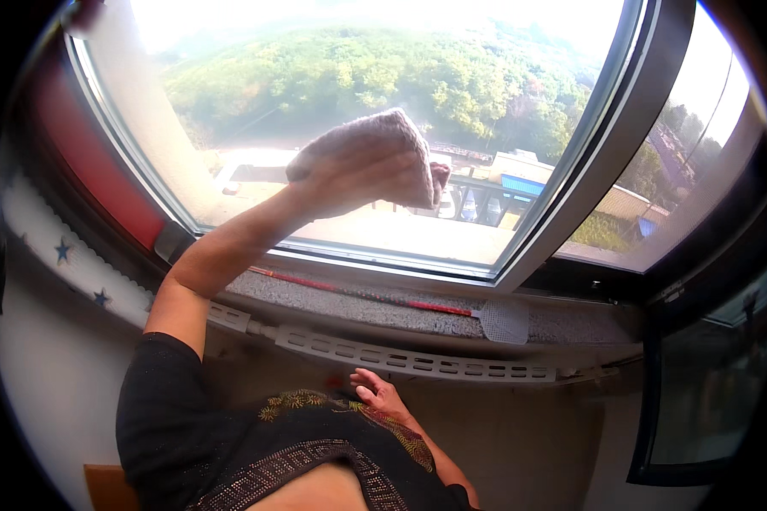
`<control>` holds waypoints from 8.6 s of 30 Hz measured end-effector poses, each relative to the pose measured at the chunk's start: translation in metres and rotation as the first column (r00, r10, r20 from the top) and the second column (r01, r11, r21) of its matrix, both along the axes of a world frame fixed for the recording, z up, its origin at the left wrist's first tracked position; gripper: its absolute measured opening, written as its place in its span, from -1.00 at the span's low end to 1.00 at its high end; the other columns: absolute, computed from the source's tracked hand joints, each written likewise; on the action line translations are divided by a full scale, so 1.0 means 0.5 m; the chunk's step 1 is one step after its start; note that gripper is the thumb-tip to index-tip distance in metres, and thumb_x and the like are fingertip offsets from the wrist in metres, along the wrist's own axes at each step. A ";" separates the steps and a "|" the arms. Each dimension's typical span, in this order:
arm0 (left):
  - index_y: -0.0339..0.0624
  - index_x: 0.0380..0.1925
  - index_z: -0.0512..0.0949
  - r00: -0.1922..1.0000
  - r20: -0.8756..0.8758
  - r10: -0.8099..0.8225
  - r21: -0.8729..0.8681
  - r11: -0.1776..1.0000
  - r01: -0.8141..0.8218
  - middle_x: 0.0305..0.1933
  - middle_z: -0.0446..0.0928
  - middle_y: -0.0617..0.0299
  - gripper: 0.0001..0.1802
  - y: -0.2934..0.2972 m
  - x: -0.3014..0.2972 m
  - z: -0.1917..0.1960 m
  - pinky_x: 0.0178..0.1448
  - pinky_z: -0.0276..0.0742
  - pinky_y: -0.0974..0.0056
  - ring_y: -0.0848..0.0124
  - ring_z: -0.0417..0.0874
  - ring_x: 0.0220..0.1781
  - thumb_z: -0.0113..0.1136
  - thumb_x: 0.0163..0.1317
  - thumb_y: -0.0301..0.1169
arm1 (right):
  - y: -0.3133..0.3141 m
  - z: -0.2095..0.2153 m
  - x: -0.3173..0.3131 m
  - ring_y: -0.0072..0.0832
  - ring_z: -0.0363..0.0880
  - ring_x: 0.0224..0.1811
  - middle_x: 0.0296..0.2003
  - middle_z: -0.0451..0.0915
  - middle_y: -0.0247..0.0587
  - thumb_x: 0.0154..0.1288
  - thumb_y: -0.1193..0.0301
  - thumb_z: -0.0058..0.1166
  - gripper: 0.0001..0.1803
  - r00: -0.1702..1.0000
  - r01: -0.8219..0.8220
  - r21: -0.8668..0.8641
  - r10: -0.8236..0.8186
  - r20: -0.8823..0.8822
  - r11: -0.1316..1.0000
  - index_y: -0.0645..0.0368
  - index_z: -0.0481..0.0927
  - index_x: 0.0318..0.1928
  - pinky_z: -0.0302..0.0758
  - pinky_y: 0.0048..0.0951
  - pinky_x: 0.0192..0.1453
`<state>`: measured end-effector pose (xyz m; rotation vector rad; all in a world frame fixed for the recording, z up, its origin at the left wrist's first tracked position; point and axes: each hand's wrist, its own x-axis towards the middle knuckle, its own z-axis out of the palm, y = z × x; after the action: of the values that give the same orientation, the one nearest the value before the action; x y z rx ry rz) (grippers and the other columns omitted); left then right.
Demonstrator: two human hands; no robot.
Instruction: The person wipes a radiator and then a window with a cloth.
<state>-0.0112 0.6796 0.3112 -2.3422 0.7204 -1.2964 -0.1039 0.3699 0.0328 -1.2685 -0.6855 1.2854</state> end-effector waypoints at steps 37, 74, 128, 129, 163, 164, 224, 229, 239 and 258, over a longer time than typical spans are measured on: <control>-0.12 0.01 0.54 0.996 -0.013 -0.088 0.164 0.983 0.089 0.19 0.46 0.17 -0.66 -0.265 0.226 0.042 0.36 0.34 0.17 0.32 0.45 0.26 0.10 0.21 -0.44 | -0.152 -0.069 0.063 -0.32 0.47 0.17 0.12 0.47 0.01 0.34 0.31 0.02 -0.44 0.988 0.155 0.111 -0.156 0.003 0.982 0.29 0.26 0.26 0.40 -0.37 0.23; 0.09 0.03 0.48 0.924 0.363 -0.117 0.006 0.992 0.123 0.12 0.46 0.32 -0.52 -0.073 0.096 0.084 0.37 0.31 0.13 0.33 0.44 0.23 0.30 0.05 -0.43 | -0.129 -0.022 0.052 -0.27 0.43 0.21 0.15 0.44 0.05 0.32 0.34 0.05 -0.42 0.997 0.079 -0.003 -0.079 0.006 0.997 0.32 0.25 0.27 0.39 -0.32 0.25; -0.43 -0.13 0.54 0.732 -0.295 -0.614 -0.951 0.114 -0.288 -0.36 0.65 0.03 -0.58 -0.047 -0.058 -0.028 -0.24 0.59 0.33 0.40 0.68 -0.33 0.23 0.18 -0.25 | 0.297 0.315 0.131 -0.23 0.10 0.38 0.33 0.13 -0.04 0.30 0.24 0.06 -0.27 -0.183 0.631 0.772 -0.982 0.044 -0.083 0.28 0.06 0.34 -0.05 -0.17 0.45; -0.42 -0.12 0.54 0.696 -0.317 -0.644 -0.934 0.085 -0.347 -0.34 0.65 0.04 -0.57 -0.051 -0.054 -0.031 -0.24 0.58 0.35 0.41 0.67 -0.31 0.23 0.18 -0.24 | 0.304 0.301 0.132 -0.24 0.06 0.40 0.34 0.11 -0.07 0.29 0.19 0.06 -0.22 -0.050 0.715 0.693 -0.995 -0.082 -0.093 0.26 0.02 0.36 -0.02 -0.17 0.45; -0.42 0.13 0.36 0.804 -0.269 -0.530 -0.960 0.082 -0.268 -0.10 0.61 -0.04 -0.51 -0.068 -0.127 -0.012 0.05 0.50 0.29 0.32 0.62 -0.06 0.05 0.28 -0.32 | 0.296 0.327 0.311 -0.24 0.50 0.10 0.14 0.35 0.13 0.35 0.24 0.01 -0.31 -0.597 0.370 0.895 -0.802 0.025 -0.248 0.30 0.05 0.33 0.62 -0.33 0.05; -0.42 0.02 0.47 0.730 -0.339 -0.593 -0.929 0.086 -0.361 -0.14 0.62 0.00 -0.58 -0.062 -0.133 -0.040 0.04 0.49 0.31 0.38 0.61 -0.08 0.06 0.28 -0.31 | 0.285 0.355 0.320 -0.22 0.45 0.15 0.20 0.26 0.13 0.40 0.25 -0.07 -0.29 -0.629 0.339 0.908 -0.777 0.026 -0.244 0.32 -0.07 0.36 0.53 -0.32 0.17; -0.21 -0.35 0.59 0.832 -0.505 0.229 -0.840 0.091 -0.534 -0.36 0.60 0.06 -0.89 0.104 -0.601 -0.547 -0.22 0.54 0.17 0.10 0.63 -0.31 0.14 0.15 -0.44 | 0.692 0.290 0.085 -0.25 -0.02 0.41 0.26 0.25 -0.38 0.10 0.28 0.17 -0.64 -0.431 -0.054 0.773 -0.713 0.552 0.632 -0.42 0.55 -0.06 -0.63 0.08 0.46; -0.18 -0.51 0.54 0.667 -0.672 0.322 -0.724 -0.095 -0.683 -0.50 0.53 0.00 -0.78 0.116 -0.605 -0.605 -0.31 0.46 0.07 -0.01 0.57 -0.39 0.13 0.17 -0.27 | 0.587 0.323 0.176 -0.13 0.04 0.41 0.25 0.29 -0.20 0.15 0.28 0.16 -0.59 -0.551 -0.038 0.898 -0.759 0.347 0.438 -0.26 0.45 0.04 -0.52 0.06 0.49; -0.27 -0.52 0.54 0.445 -0.803 0.397 -0.594 -0.476 -0.648 -0.50 0.49 -0.19 -0.57 0.175 -0.629 -0.685 -0.28 0.42 -0.03 -0.18 0.51 -0.34 0.09 0.16 -0.06 | 0.237 0.423 0.468 -0.02 0.13 0.37 0.30 0.13 0.07 0.34 0.25 -0.09 -0.40 -0.778 0.009 0.955 -0.598 0.193 0.296 0.20 0.14 0.31 0.14 0.00 0.42; -0.24 -0.16 0.46 0.713 -0.662 0.231 -0.542 -0.805 -0.242 -0.37 0.58 0.14 -0.52 0.240 -0.648 -0.655 -0.59 0.39 0.38 0.34 0.63 -0.52 -0.24 0.40 -0.03 | 0.411 0.233 0.320 0.08 0.08 0.36 0.23 0.20 0.08 0.14 0.33 0.13 -0.39 -0.509 -0.061 0.930 -0.812 0.284 0.364 0.09 0.24 0.20 0.00 0.27 0.37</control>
<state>-0.3350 0.7995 -0.0164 -2.4815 -3.0434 -1.4085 0.0561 0.5753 0.1491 -1.4391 -1.0811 -1.3334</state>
